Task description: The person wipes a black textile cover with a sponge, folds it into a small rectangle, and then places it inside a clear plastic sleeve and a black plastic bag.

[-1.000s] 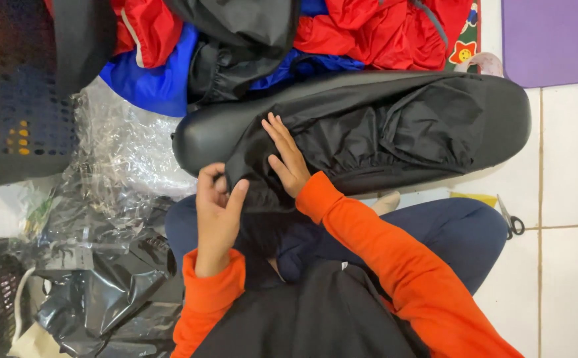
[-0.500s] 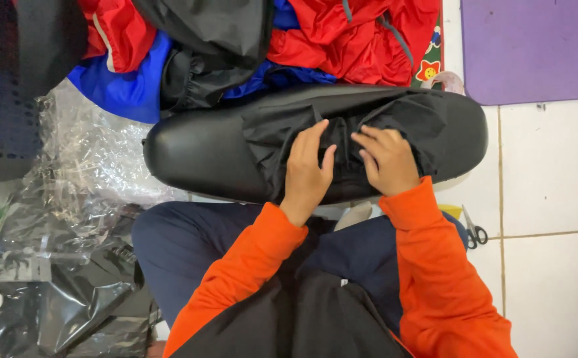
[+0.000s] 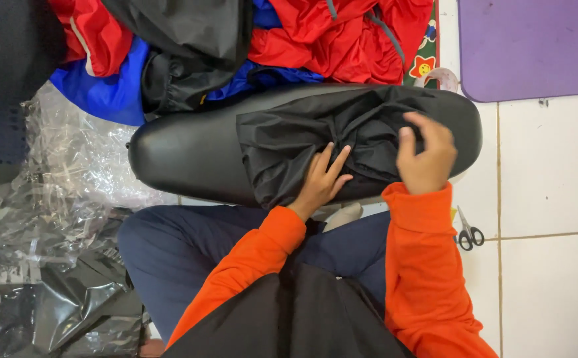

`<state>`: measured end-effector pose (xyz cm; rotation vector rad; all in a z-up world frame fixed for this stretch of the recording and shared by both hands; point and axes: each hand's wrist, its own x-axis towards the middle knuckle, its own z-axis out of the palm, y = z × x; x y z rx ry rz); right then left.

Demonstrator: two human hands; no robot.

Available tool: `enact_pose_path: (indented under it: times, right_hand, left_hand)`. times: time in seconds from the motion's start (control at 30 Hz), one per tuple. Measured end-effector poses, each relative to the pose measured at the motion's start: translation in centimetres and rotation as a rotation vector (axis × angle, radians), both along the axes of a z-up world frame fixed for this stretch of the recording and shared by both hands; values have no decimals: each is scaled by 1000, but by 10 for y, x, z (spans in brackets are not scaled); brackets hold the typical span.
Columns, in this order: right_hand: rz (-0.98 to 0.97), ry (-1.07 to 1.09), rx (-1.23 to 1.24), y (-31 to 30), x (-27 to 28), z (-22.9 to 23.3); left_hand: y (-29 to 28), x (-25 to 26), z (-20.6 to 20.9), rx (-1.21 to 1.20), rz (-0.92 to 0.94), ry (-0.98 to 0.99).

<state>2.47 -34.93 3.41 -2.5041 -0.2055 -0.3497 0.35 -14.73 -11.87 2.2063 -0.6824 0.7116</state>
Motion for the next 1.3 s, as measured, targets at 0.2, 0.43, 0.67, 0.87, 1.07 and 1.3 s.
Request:
enact_pose_path:
  times: [0.2, 0.43, 0.67, 0.87, 1.07, 1.3]
  right_hand:
    - [-570, 450, 10, -44, -30, -33]
    - [-540, 546, 158, -18, -20, -21]
    - [-264, 143, -36, 58, -12, -2]
    - [50, 355, -124, 87, -12, 17]
    - [93, 468, -239, 79, -7, 8]
    - [182, 462, -88, 68, 3, -11]
  left_hand:
    - [-3, 2, 5, -72, 23, -37]
    - [2, 6, 24, 19, 10, -171]
    - [3, 2, 20, 63, -42, -175]
    - [8, 3, 10, 92, -99, -224]
    - [9, 0, 40, -65, -11, -341]
    - [3, -2, 15, -207, 9, -361]
